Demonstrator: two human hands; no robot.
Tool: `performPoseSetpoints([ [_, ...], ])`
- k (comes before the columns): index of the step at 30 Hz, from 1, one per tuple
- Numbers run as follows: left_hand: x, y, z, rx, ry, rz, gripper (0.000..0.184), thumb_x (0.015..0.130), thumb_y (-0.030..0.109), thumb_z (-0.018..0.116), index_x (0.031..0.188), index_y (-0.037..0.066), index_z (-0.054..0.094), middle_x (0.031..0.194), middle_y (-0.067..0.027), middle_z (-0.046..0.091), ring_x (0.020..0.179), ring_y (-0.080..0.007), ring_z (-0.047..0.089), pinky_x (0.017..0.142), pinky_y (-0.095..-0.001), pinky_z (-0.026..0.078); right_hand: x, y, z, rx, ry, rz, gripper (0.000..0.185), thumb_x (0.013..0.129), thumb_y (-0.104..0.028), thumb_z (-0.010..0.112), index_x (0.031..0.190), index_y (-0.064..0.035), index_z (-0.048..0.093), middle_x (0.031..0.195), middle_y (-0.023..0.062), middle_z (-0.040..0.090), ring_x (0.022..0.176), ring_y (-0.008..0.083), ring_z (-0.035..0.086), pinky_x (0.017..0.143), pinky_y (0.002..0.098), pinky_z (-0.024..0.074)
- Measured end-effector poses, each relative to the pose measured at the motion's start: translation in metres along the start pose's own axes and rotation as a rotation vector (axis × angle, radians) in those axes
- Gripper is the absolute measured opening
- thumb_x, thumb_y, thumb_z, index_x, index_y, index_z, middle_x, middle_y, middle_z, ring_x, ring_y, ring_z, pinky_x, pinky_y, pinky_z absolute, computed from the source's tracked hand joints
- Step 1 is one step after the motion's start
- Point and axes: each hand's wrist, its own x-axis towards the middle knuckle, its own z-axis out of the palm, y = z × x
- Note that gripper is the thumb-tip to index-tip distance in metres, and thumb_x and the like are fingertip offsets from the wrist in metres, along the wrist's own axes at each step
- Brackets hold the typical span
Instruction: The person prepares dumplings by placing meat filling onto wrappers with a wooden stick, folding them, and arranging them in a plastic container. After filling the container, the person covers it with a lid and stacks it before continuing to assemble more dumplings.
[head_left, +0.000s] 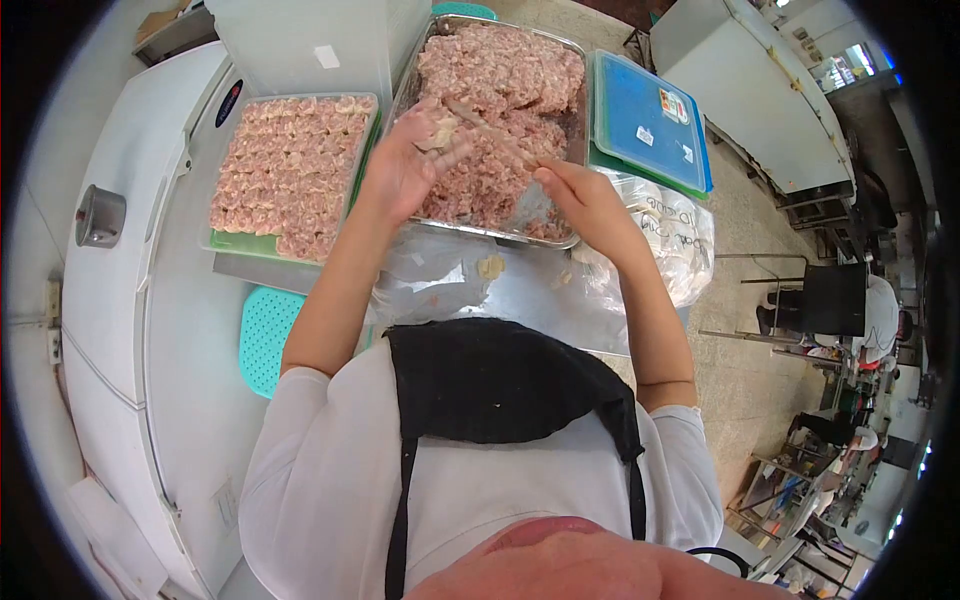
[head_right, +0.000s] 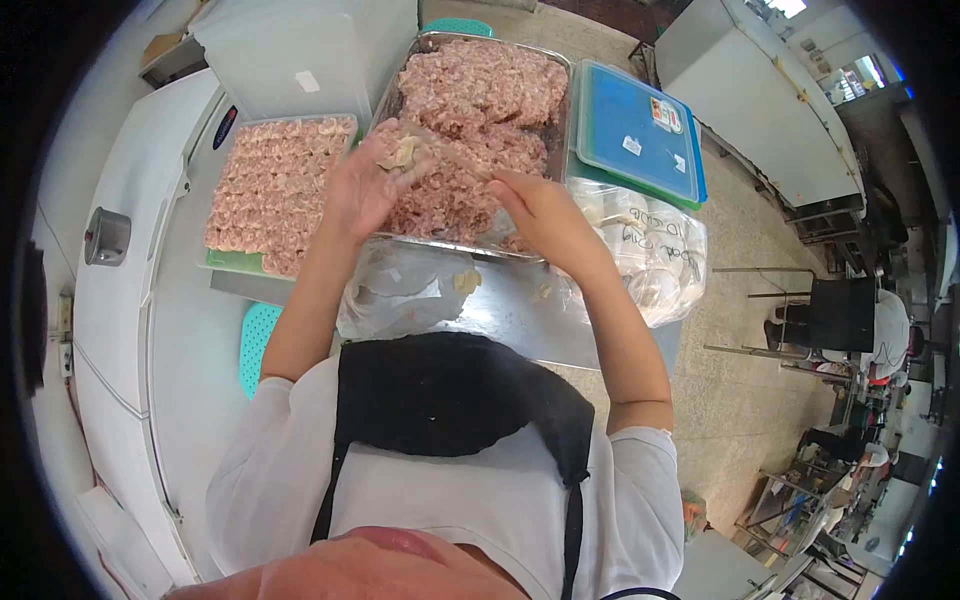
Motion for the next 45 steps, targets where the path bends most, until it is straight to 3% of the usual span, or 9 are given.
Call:
performPoseSetpoints([
  [6, -0.008, 0.018, 0.013, 1.396, -0.183, 0.496, 0.064, 0.077, 0.011, 0.074, 0.135, 0.011, 0.047, 0.122, -0.0075, 0.058, 0.108, -0.0194, 0.060, 0.096, -0.0324, 0.048, -0.002, -0.018, -0.030, 0.317, -0.305, 0.317, 0.034, 0.098, -0.030, 0.052, 0.111, 0.0000, 0.063, 0.086, 0.0200, 0.066, 0.079, 0.0315, 0.065, 0.073, 0.0371, 0.0490],
  [9, -0.008, 0.030, 0.020, 1.038, -0.369, -0.017, 0.049, 0.074, 0.014, 0.077, 0.119, 0.007, 0.060, 0.112, -0.0054, 0.063, 0.098, -0.0152, 0.062, 0.089, -0.0290, 0.049, -0.008, -0.022, -0.020, 0.260, -0.277, 0.215, 0.035, 0.097, -0.029, 0.056, 0.113, 0.0002, 0.064, 0.094, 0.0191, 0.068, 0.081, 0.0266, 0.066, 0.075, 0.0348, 0.0493],
  [16, 0.006, 0.031, 0.003, 1.543, -0.562, -0.027, 0.036, 0.074, 0.025, 0.079, 0.098, 0.002, 0.065, 0.096, -0.0114, 0.066, 0.089, -0.0170, 0.061, 0.079, -0.0309, 0.048, -0.005, 0.035, 0.021, 0.219, -0.227, 0.096, 0.031, 0.095, -0.025, 0.060, 0.115, -0.0019, 0.065, 0.089, 0.0121, 0.068, 0.073, 0.0191, 0.064, 0.070, 0.0311, 0.0508],
  [28, 0.000, -0.005, -0.028, 1.651, 0.001, 0.008, 0.067, 0.075, 0.039, 0.078, 0.127, 0.004, 0.054, 0.115, -0.0159, 0.064, 0.103, -0.0287, 0.061, 0.090, -0.0367, 0.047, -0.015, 0.060, 0.034, -0.420, -0.115, 0.192, 0.025, 0.093, -0.029, 0.055, 0.110, -0.0125, 0.064, 0.095, 0.0162, 0.065, 0.085, 0.0357, 0.063, 0.073, 0.0466, 0.0500],
  [30, -0.011, 0.012, 0.001, 1.251, -0.013, -0.436, 0.078, 0.075, 0.033, 0.078, 0.140, 0.008, 0.042, 0.125, -0.0173, 0.060, 0.114, -0.0324, 0.058, 0.097, -0.0377, 0.045, -0.027, 0.073, 0.021, -0.325, -0.124, 0.150, 0.023, 0.093, -0.026, 0.054, 0.106, -0.0105, 0.064, 0.094, 0.0168, 0.066, 0.085, 0.0373, 0.063, 0.073, 0.0474, 0.0491],
  [33, -0.015, 0.007, 0.000, 1.530, -0.196, 0.205, 0.073, 0.079, 0.029, 0.077, 0.138, 0.004, 0.042, 0.130, -0.0136, 0.056, 0.118, -0.0247, 0.055, 0.101, -0.0375, 0.043, -0.036, 0.054, -0.006, -0.017, -0.056, 0.174, 0.027, 0.093, -0.025, 0.057, 0.109, -0.0049, 0.066, 0.095, 0.0160, 0.068, 0.088, 0.0328, 0.065, 0.077, 0.0408, 0.0503],
  [37, -0.021, 0.005, 0.030, 1.449, -0.241, 0.304, 0.066, 0.078, 0.026, 0.078, 0.133, 0.005, 0.049, 0.129, -0.0124, 0.057, 0.122, -0.0239, 0.052, 0.103, -0.0380, 0.040, -0.038, 0.027, -0.029, 0.277, -0.157, 0.170, 0.036, 0.093, -0.027, 0.061, 0.117, -0.0005, 0.064, 0.110, 0.0170, 0.068, 0.097, 0.0271, 0.067, 0.086, 0.0331, 0.0491],
  [40, -0.024, 0.001, 0.042, 1.410, -0.269, -0.177, 0.059, 0.075, 0.025, 0.080, 0.125, 0.005, 0.056, 0.128, -0.0132, 0.057, 0.123, -0.0249, 0.050, 0.103, -0.0385, 0.039, -0.041, 0.027, -0.008, 0.311, -0.208, 0.032, 0.035, 0.094, -0.027, 0.060, 0.117, -0.0004, 0.064, 0.109, 0.0166, 0.068, 0.096, 0.0261, 0.067, 0.084, 0.0329, 0.0495],
  [45, -0.035, -0.018, 0.040, 1.646, -0.160, 0.212, 0.049, 0.072, 0.033, 0.081, 0.105, 0.002, 0.064, 0.103, -0.0154, 0.066, 0.100, -0.0286, 0.062, 0.089, -0.0366, 0.047, -0.044, 0.029, -0.048, -0.176, -0.092, -0.051, 0.028, 0.090, -0.028, 0.063, 0.110, -0.0089, 0.068, 0.092, 0.0144, 0.066, 0.082, 0.0341, 0.063, 0.072, 0.0381, 0.0506],
])
